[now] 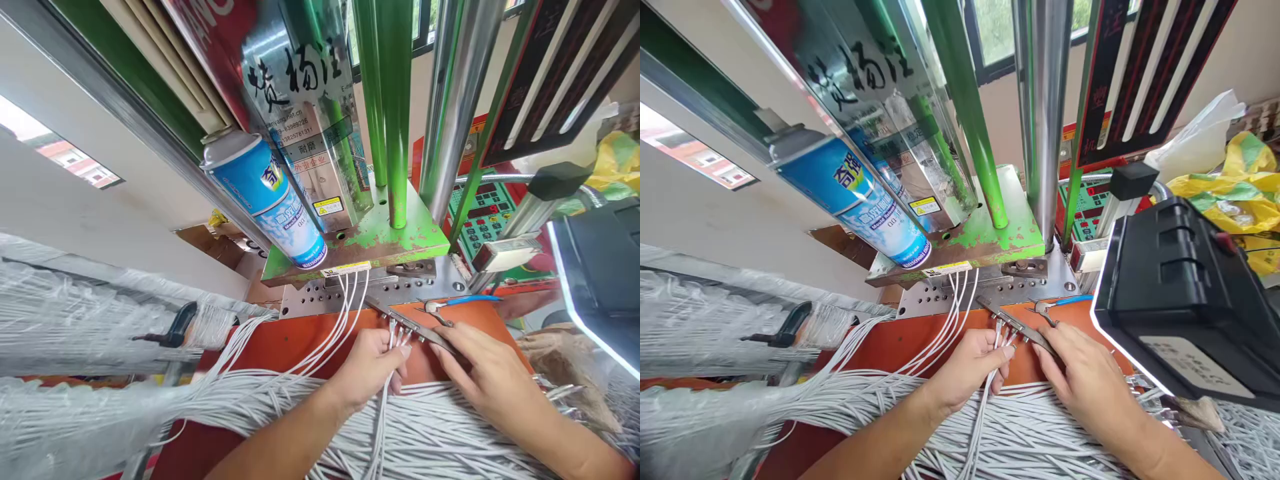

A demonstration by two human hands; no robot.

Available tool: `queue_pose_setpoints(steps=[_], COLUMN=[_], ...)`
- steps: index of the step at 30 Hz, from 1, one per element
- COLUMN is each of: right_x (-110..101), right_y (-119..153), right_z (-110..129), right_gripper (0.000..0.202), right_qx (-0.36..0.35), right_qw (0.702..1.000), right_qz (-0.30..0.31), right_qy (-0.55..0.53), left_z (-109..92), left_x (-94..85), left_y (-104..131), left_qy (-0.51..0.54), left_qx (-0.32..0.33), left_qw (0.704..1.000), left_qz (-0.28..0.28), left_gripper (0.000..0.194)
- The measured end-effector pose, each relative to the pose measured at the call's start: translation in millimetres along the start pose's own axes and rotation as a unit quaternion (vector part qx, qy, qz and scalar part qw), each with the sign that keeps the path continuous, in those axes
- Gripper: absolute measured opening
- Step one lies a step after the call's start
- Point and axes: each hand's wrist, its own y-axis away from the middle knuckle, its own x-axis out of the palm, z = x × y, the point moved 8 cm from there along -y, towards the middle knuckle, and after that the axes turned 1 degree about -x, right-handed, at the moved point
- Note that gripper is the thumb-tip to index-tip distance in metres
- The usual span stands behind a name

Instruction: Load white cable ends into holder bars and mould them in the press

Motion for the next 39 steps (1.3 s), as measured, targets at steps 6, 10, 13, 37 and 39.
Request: queue_pose_setpoints(steps=[6,10,13,37,39], right_x=[2,4,3,12,14], right_y=[1,1,2,4,5], right_z=[13,15,13,8,6], right_gripper=[0.024,0.024,0.023,0.022,0.022], right_qx=[-0.044,-0.051,-0.043,-0.03,-0.023], right_qw=[0.999,0.999,0.999,0.998,0.999], right_qz=[-0.01,-0.012,-0.026,-0.012,-0.005], right_qy=[0.009,0.009,0.001,-0.048,-0.048], left_z=[-2,2,4,4,3], left_x=[11.9,12.9,11.2,-12.9,-12.3], left_y=[-3,-6,-5,0,0], left_qy=[-0.02,-0.025,-0.023,-0.057,-0.05], left_qx=[-0.007,-0.007,-0.002,-0.011,-0.02], left_qw=[0.999,0.999,1.0,0.998,0.998], left_qz=[0.025,0.02,0.007,-0.038,-0.041], left_gripper=[0.04,0.044,0.047,0.04,0.037])
